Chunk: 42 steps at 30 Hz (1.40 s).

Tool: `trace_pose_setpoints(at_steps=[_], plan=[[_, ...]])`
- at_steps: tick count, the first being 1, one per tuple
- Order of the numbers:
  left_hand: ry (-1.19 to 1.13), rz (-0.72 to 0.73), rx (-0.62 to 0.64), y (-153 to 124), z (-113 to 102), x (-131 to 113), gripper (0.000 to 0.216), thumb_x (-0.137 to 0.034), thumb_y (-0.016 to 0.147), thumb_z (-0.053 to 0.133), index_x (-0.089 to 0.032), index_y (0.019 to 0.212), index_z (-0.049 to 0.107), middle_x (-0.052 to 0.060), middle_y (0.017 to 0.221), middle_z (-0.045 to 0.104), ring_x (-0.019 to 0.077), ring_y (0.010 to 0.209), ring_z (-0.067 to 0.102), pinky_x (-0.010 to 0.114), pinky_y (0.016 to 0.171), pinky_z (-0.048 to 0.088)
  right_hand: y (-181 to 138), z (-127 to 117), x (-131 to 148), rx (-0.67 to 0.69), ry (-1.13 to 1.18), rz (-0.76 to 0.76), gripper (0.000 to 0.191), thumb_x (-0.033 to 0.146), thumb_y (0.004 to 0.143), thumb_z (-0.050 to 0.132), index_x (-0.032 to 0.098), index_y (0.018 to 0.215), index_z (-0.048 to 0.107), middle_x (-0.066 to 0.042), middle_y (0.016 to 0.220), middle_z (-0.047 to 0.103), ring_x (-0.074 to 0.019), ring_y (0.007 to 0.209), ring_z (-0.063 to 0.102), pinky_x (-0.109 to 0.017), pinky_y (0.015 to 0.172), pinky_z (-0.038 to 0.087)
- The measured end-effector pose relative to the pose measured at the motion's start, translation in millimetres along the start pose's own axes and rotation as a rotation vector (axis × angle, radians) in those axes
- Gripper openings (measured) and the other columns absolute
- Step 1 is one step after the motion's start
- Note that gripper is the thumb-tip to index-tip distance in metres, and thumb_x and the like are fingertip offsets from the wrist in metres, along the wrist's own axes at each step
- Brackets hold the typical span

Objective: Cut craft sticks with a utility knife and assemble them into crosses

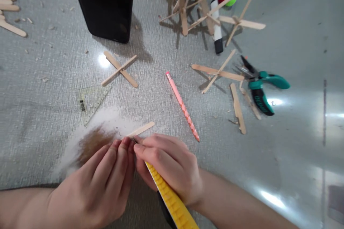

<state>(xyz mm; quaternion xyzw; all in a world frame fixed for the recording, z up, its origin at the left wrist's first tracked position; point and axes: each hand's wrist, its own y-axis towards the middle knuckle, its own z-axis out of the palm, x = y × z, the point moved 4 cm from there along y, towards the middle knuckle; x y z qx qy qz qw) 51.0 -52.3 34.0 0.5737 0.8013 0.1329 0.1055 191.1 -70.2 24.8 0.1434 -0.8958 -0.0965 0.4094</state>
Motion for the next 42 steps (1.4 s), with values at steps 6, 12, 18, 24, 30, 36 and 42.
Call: trace_pose_setpoints(at_steps=[6, 12, 18, 24, 30, 36, 42], plan=[[-0.025, 0.051, 0.008, -1.6, 0.6, 2.5, 0.027, 0.002, 0.087, 0.051, 0.002, 0.101, 0.074, 0.017, 0.096, 0.079, 0.0283, 0.079, 0.079, 0.033, 0.066, 0.07, -0.7, -3.1, -0.5, -0.014, -0.004, -0.007, 0.037, -0.002, 0.083, 0.065, 0.02, 0.113, 0.064, -0.006, 0.086, 0.077, -0.0198, 0.079, 0.077, -0.028, 0.067, 0.068], [-0.039, 0.07, 0.016, -2.5, 1.0, 2.3, 0.028, 0.001, 0.087, 0.05, 0.008, 0.104, 0.071, 0.021, 0.098, 0.078, 0.0318, 0.08, 0.078, 0.035, 0.066, 0.07, 2.1, -4.3, -3.6, -0.032, 0.012, -0.015, 0.033, -0.001, 0.086, 0.065, 0.021, 0.111, 0.064, -0.002, 0.081, 0.077, -0.0172, 0.075, 0.077, -0.024, 0.065, 0.067], [-0.046, 0.072, 0.009, -3.2, -0.2, 2.0, 0.029, 0.002, 0.086, 0.049, 0.008, 0.103, 0.071, 0.021, 0.096, 0.078, 0.0324, 0.08, 0.078, 0.036, 0.066, 0.07, 3.2, -2.0, -3.9, -0.025, 0.038, -0.022, 0.031, -0.001, 0.086, 0.065, 0.018, 0.11, 0.065, -0.005, 0.085, 0.077, -0.0172, 0.082, 0.078, -0.025, 0.07, 0.068], [-0.046, 0.069, 0.01, -3.3, 0.4, 1.9, 0.029, 0.002, 0.086, 0.049, 0.009, 0.105, 0.07, 0.022, 0.097, 0.077, 0.0329, 0.08, 0.078, 0.036, 0.065, 0.07, 3.7, -2.2, -3.9, -0.008, 0.042, -0.004, 0.034, -0.002, 0.086, 0.065, 0.019, 0.112, 0.065, -0.007, 0.089, 0.078, -0.0186, 0.085, 0.078, -0.027, 0.071, 0.069], [-0.053, 0.055, 0.003, -2.0, 2.3, 1.4, 0.028, 0.004, 0.086, 0.049, 0.009, 0.103, 0.07, 0.022, 0.096, 0.077, 0.0321, 0.079, 0.078, 0.036, 0.065, 0.07, 2.4, -3.6, -3.5, 0.016, 0.087, -0.012, 0.032, -0.004, 0.085, 0.065, 0.015, 0.111, 0.064, -0.01, 0.091, 0.076, -0.0172, 0.088, 0.077, -0.025, 0.075, 0.067], [-0.022, 0.028, 0.005, 1.0, -0.6, 0.3, 0.026, 0.005, 0.086, 0.051, 0.005, 0.1, 0.073, 0.019, 0.092, 0.078, 0.0296, 0.075, 0.078, 0.035, 0.063, 0.07, 2.4, -0.9, -2.8, 0.039, 0.151, -0.006, 0.033, -0.005, 0.085, 0.065, 0.016, 0.111, 0.064, -0.005, 0.081, 0.072, -0.016, 0.077, 0.073, -0.03, 0.072, 0.066], [-0.022, 0.026, -0.001, 1.3, 0.7, 2.3, 0.028, 0.004, 0.085, 0.05, 0.002, 0.099, 0.074, 0.016, 0.091, 0.079, 0.0268, 0.075, 0.078, 0.033, 0.065, 0.07, 1.8, 0.0, -3.1, -0.001, 0.121, 0.01, 0.03, -0.004, 0.087, 0.062, 0.019, 0.107, 0.065, -0.003, 0.079, 0.073, -0.0164, 0.075, 0.074, -0.027, 0.067, 0.065]])
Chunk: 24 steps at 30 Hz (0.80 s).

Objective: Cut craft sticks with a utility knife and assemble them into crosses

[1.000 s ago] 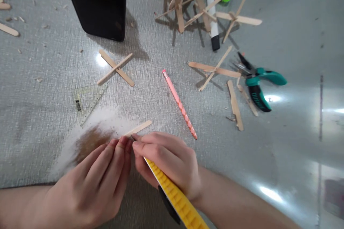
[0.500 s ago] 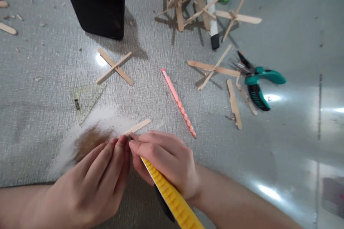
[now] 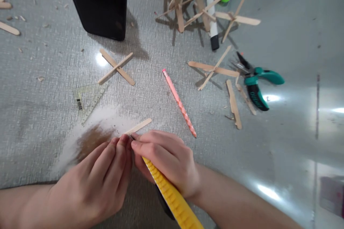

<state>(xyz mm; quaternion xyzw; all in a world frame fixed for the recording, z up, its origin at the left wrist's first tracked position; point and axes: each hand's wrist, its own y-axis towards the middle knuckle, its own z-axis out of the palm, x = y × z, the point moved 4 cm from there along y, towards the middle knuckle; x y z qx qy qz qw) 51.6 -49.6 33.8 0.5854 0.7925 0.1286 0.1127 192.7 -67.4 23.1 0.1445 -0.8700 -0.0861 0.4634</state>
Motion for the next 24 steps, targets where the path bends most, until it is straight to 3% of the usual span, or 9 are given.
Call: trace_pose_setpoints(at_steps=[5, 17, 24], plan=[[-0.019, 0.034, 0.033, -0.8, 2.0, -1.6, 0.029, 0.002, 0.085, 0.05, 0.005, 0.101, 0.073, 0.019, 0.096, 0.078, 0.0297, 0.077, 0.078, 0.035, 0.066, 0.07, -0.8, -2.8, -0.3, -0.012, -0.099, -0.01, 0.035, -0.002, 0.086, 0.064, 0.021, 0.113, 0.064, -0.003, 0.08, 0.075, -0.0181, 0.08, 0.077, -0.027, 0.068, 0.067], [-0.013, 0.022, 0.022, -0.7, 1.2, -2.4, 0.03, 0.005, 0.086, 0.047, 0.004, 0.101, 0.073, 0.019, 0.094, 0.079, 0.0295, 0.075, 0.078, 0.036, 0.067, 0.07, -2.5, 0.4, 1.8, 0.048, -0.067, -0.04, 0.032, 0.001, 0.089, 0.064, 0.018, 0.116, 0.063, -0.009, 0.092, 0.077, -0.0201, 0.089, 0.076, -0.03, 0.075, 0.068], [0.015, -0.007, 0.028, 0.3, 1.8, -3.8, 0.028, 0.006, 0.086, 0.05, 0.004, 0.101, 0.074, 0.019, 0.092, 0.079, 0.0292, 0.075, 0.078, 0.036, 0.065, 0.07, -1.3, 0.1, 2.2, 0.044, -0.035, -0.027, 0.031, -0.002, 0.085, 0.067, 0.017, 0.11, 0.064, -0.007, 0.086, 0.071, -0.0161, 0.075, 0.071, -0.027, 0.066, 0.066]])
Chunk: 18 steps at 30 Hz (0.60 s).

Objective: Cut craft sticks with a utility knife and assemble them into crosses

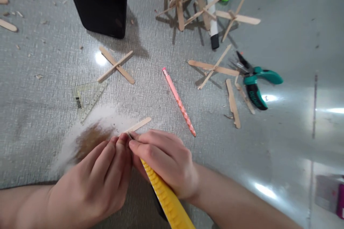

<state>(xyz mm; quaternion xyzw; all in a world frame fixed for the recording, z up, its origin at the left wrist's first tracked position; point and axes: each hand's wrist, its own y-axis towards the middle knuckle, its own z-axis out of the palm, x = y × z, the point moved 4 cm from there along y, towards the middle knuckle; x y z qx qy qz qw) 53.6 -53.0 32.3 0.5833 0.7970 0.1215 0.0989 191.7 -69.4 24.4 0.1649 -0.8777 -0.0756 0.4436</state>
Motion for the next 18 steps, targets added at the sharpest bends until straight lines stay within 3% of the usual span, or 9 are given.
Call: trace_pose_setpoints(at_steps=[12, 18], plan=[[-0.013, 0.017, -0.002, -1.1, 0.0, 0.5, 0.03, 0.005, 0.086, 0.049, 0.003, 0.102, 0.074, 0.018, 0.095, 0.079, 0.0285, 0.076, 0.078, 0.034, 0.066, 0.07, -1.3, -3.4, -1.3, -0.041, -0.066, 0.024, 0.037, -0.003, 0.085, 0.065, 0.02, 0.114, 0.063, -0.004, 0.082, 0.075, -0.0179, 0.078, 0.076, -0.027, 0.067, 0.067], [-0.017, 0.023, -0.006, -2.2, 0.2, 0.2, 0.029, 0.005, 0.084, 0.05, 0.006, 0.103, 0.072, 0.02, 0.095, 0.078, 0.0295, 0.076, 0.078, 0.036, 0.067, 0.07, 0.3, -2.0, -1.8, -0.046, -0.052, 0.002, 0.03, -0.002, 0.087, 0.065, 0.017, 0.11, 0.064, -0.006, 0.086, 0.076, -0.0152, 0.083, 0.076, -0.023, 0.073, 0.066]])
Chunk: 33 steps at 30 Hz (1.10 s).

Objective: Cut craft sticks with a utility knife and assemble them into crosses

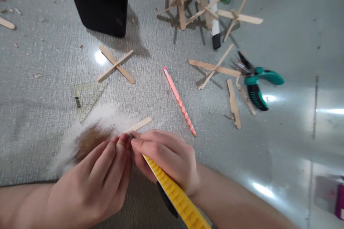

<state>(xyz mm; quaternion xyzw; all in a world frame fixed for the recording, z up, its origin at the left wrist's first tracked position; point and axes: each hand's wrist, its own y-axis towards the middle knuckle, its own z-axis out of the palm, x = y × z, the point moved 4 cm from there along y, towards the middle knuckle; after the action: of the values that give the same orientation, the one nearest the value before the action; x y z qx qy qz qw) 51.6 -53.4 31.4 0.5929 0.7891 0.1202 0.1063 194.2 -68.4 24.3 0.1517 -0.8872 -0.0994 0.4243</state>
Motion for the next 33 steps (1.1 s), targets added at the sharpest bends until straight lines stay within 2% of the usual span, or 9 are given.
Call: trace_pose_setpoints(at_steps=[4, 11, 20, 23, 27, 30, 33], plan=[[-0.003, -0.001, -0.007, -0.6, 0.8, 0.1, 0.028, 0.005, 0.085, 0.049, 0.005, 0.101, 0.072, 0.019, 0.094, 0.078, 0.0288, 0.076, 0.078, 0.035, 0.067, 0.07, -1.5, 0.9, 0.7, 0.006, 0.03, -0.004, 0.028, -0.001, 0.089, 0.063, 0.016, 0.112, 0.064, -0.005, 0.087, 0.076, -0.0162, 0.088, 0.077, -0.024, 0.076, 0.066], [0.036, 0.001, 0.019, 2.7, -1.8, 1.5, 0.032, 0.006, 0.088, 0.047, -0.001, 0.102, 0.075, 0.014, 0.092, 0.08, 0.0248, 0.077, 0.078, 0.032, 0.068, 0.07, -1.3, 1.6, 0.7, 0.023, 0.034, -0.01, 0.037, -0.002, 0.084, 0.066, 0.02, 0.114, 0.064, -0.007, 0.088, 0.075, -0.0191, 0.08, 0.076, -0.028, 0.071, 0.068], [-0.016, 0.035, 0.02, -3.4, -1.0, 2.9, 0.029, 0.004, 0.088, 0.049, 0.004, 0.106, 0.072, 0.019, 0.1, 0.078, 0.0292, 0.08, 0.078, 0.034, 0.066, 0.071, -1.8, -6.5, 0.1, -0.005, -0.011, 0.035, 0.048, -0.001, 0.083, 0.066, 0.027, 0.122, 0.061, -0.005, 0.088, 0.077, -0.0205, 0.078, 0.077, -0.031, 0.063, 0.068], [-0.062, 0.015, -0.005, -5.4, -3.4, 8.2, 0.029, 0.001, 0.09, 0.048, 0.002, 0.103, 0.074, 0.019, 0.101, 0.078, 0.0299, 0.082, 0.079, 0.036, 0.068, 0.071, -5.6, -12.2, -3.7, -0.065, -0.001, 0.147, 0.042, 0.002, 0.084, 0.065, 0.03, 0.115, 0.064, -0.002, 0.086, 0.077, -0.0194, 0.071, 0.076, -0.031, 0.06, 0.066], [-0.164, -0.048, -0.047, -6.8, -6.6, 20.0, 0.027, -0.002, 0.093, 0.048, -0.004, 0.096, 0.075, 0.015, 0.097, 0.079, 0.0284, 0.084, 0.078, 0.038, 0.071, 0.07, -13.1, -17.2, -12.5, -0.165, 0.069, 0.269, 0.029, 0.007, 0.086, 0.067, 0.027, 0.106, 0.066, -0.001, 0.087, 0.077, -0.0169, 0.071, 0.076, -0.028, 0.063, 0.064], [-0.244, -0.08, -0.066, -8.1, -6.8, 26.4, 0.022, -0.002, 0.092, 0.051, -0.004, 0.095, 0.073, 0.015, 0.093, 0.079, 0.0279, 0.084, 0.077, 0.04, 0.073, 0.069, -16.4, -20.1, -19.4, -0.194, 0.153, 0.287, 0.025, 0.009, 0.086, 0.068, 0.027, 0.104, 0.066, 0.0, 0.086, 0.077, -0.0162, 0.069, 0.075, -0.027, 0.06, 0.062], [-0.281, -0.11, -0.051, -9.1, -6.2, 30.1, 0.019, -0.004, 0.093, 0.053, -0.004, 0.097, 0.072, 0.016, 0.1, 0.077, 0.0272, 0.091, 0.076, 0.039, 0.078, 0.068, -17.0, -23.2, -24.5, -0.201, 0.242, 0.298, 0.023, 0.01, 0.087, 0.068, 0.027, 0.103, 0.067, 0.001, 0.084, 0.077, -0.0151, 0.066, 0.074, -0.026, 0.059, 0.062]])
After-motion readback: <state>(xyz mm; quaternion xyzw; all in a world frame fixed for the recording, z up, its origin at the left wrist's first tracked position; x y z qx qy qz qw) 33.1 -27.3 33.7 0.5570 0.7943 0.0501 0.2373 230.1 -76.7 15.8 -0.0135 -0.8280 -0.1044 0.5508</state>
